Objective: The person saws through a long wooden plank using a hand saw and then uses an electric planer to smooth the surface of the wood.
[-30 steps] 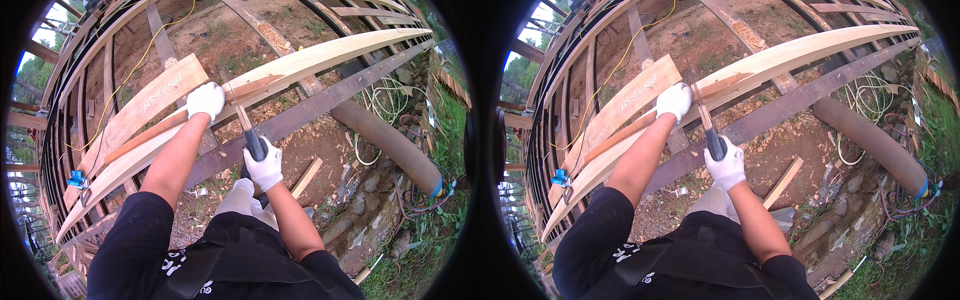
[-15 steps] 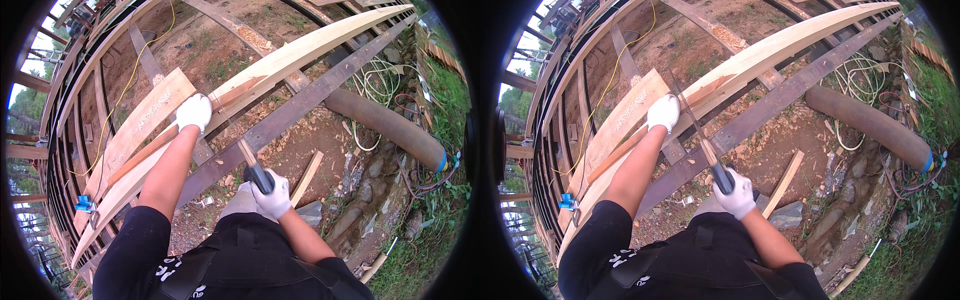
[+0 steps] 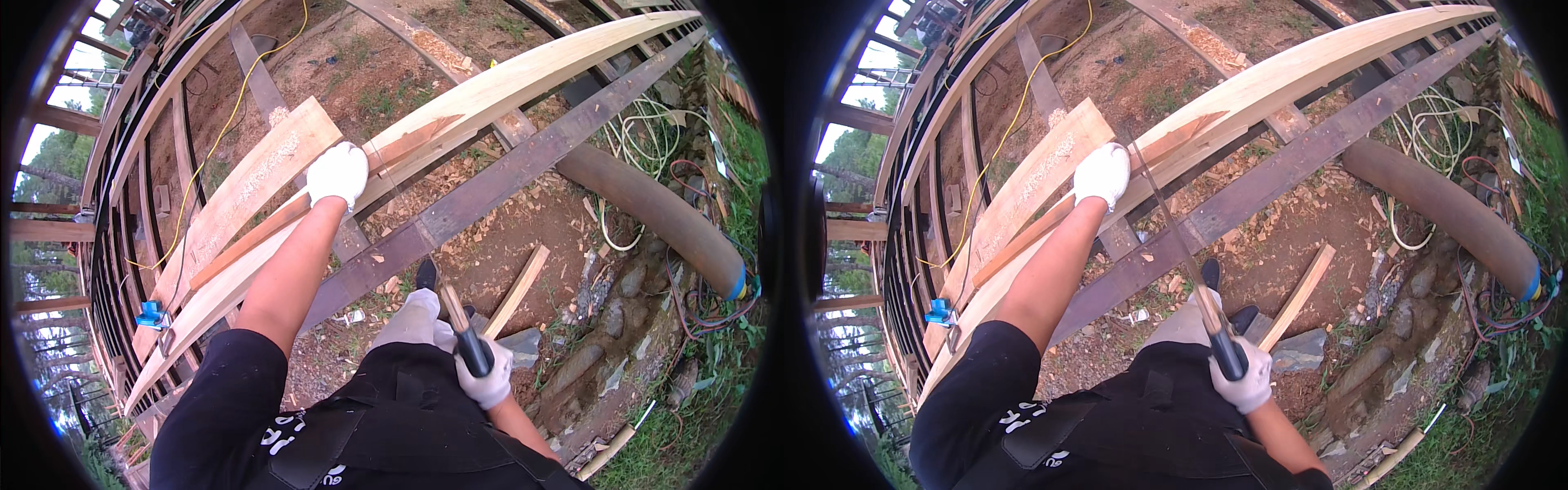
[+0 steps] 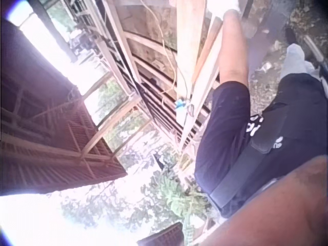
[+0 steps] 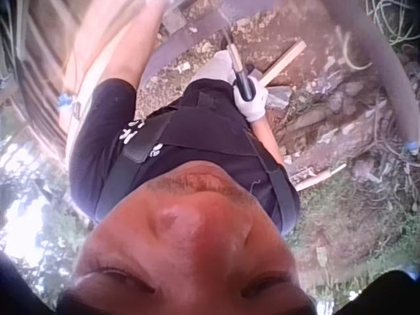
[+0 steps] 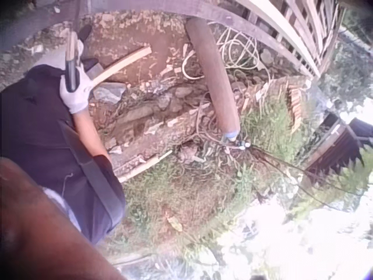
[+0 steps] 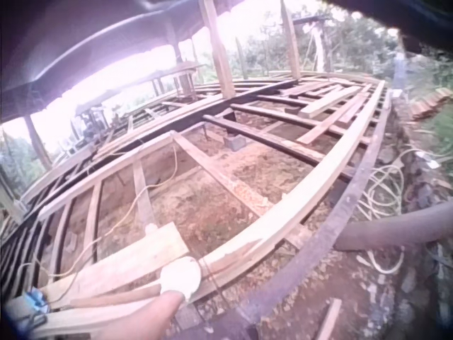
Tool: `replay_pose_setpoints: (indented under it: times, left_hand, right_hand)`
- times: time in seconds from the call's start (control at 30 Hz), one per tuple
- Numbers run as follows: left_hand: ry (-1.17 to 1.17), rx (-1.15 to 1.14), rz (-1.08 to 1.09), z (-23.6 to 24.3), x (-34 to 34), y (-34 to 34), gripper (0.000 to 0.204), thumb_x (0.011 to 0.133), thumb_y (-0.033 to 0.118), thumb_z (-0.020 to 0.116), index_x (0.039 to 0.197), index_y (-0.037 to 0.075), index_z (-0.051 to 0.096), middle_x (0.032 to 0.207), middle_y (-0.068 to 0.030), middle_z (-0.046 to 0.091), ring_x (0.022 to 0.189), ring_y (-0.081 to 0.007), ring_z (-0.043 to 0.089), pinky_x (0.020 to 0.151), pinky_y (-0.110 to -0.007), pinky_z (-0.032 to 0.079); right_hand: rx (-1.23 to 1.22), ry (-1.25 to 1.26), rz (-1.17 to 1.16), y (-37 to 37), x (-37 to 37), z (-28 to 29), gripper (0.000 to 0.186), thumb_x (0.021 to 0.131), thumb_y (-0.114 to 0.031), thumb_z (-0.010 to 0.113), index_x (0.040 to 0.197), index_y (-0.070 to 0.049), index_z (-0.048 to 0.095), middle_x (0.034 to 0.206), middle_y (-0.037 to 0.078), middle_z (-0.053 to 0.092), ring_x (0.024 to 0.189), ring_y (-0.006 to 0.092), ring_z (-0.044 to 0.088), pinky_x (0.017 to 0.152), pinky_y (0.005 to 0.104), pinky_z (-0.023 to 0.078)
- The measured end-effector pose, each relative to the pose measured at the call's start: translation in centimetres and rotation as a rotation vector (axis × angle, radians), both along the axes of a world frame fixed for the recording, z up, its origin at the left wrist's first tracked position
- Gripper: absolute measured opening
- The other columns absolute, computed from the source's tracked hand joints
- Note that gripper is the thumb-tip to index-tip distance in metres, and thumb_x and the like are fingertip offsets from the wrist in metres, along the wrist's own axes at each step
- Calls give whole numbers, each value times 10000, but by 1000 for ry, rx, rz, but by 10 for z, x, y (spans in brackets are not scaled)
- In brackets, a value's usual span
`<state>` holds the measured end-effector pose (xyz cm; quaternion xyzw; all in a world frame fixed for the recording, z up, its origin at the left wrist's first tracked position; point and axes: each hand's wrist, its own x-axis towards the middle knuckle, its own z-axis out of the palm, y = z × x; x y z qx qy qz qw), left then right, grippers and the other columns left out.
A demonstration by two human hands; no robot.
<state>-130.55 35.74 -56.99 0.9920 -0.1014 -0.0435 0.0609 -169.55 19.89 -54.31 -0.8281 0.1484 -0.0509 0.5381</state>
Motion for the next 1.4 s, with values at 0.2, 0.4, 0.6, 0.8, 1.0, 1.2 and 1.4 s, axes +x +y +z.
replay_pose_setpoints:
  times: [0.2,0.4,0.6,0.8,1.0,1.2,1.4]
  left_hand:
    - [-2,-3,-21,14,0,-16,451,1012,344,372,1099,96,739,1180,-170,734,1092,-370,697,989,-478,521]
    - [41,20,-15,5,-3,5,456,1008,345,368,1127,92,728,1201,-175,726,1107,-356,692,987,-477,521]
    - [13,1,11,12,-4,-16,459,1011,340,357,1111,104,737,1158,-194,733,1099,-379,688,991,-487,514]
    - [31,0,-6,-6,4,13,458,1020,355,368,1147,105,731,1154,-214,726,1104,-401,677,994,-502,501]
    - [-65,-83,-14,6,-1,-12,457,1024,349,369,1136,102,737,1125,-214,730,1078,-402,685,981,-510,506]
    - [25,-4,-36,-7,10,5,457,1021,336,372,1103,78,740,1102,-224,731,1051,-430,684,960,-516,516]
    - [-18,-36,-3,5,1,1,444,1019,325,363,1092,100,739,1141,-203,731,1054,-395,697,969,-506,522]
  right_hand:
    - [29,-40,-56,11,196,1,209,854,-232,734,933,-50,668,804,200,710,768,415,701,707,469,566]
    - [78,42,-55,2,19,5,259,742,-93,777,996,-57,748,792,161,735,775,323,764,769,401,607]
    - [31,-81,-73,11,159,-9,224,818,-193,780,939,-35,678,777,201,697,722,385,709,662,437,562]
    - [58,-109,-45,6,63,-8,197,806,-127,775,973,-54,698,796,178,699,709,365,713,675,431,560]
    - [3,-46,-9,6,110,-16,351,879,-245,694,1186,-78,655,985,218,722,915,411,704,835,477,573]
    - [-3,-65,-26,10,98,-11,248,863,-229,733,1045,-72,669,873,203,705,833,426,688,751,467,559]
    - [-28,-35,-21,0,66,3,180,836,-153,756,981,-66,695,817,185,710,764,376,723,716,428,570]
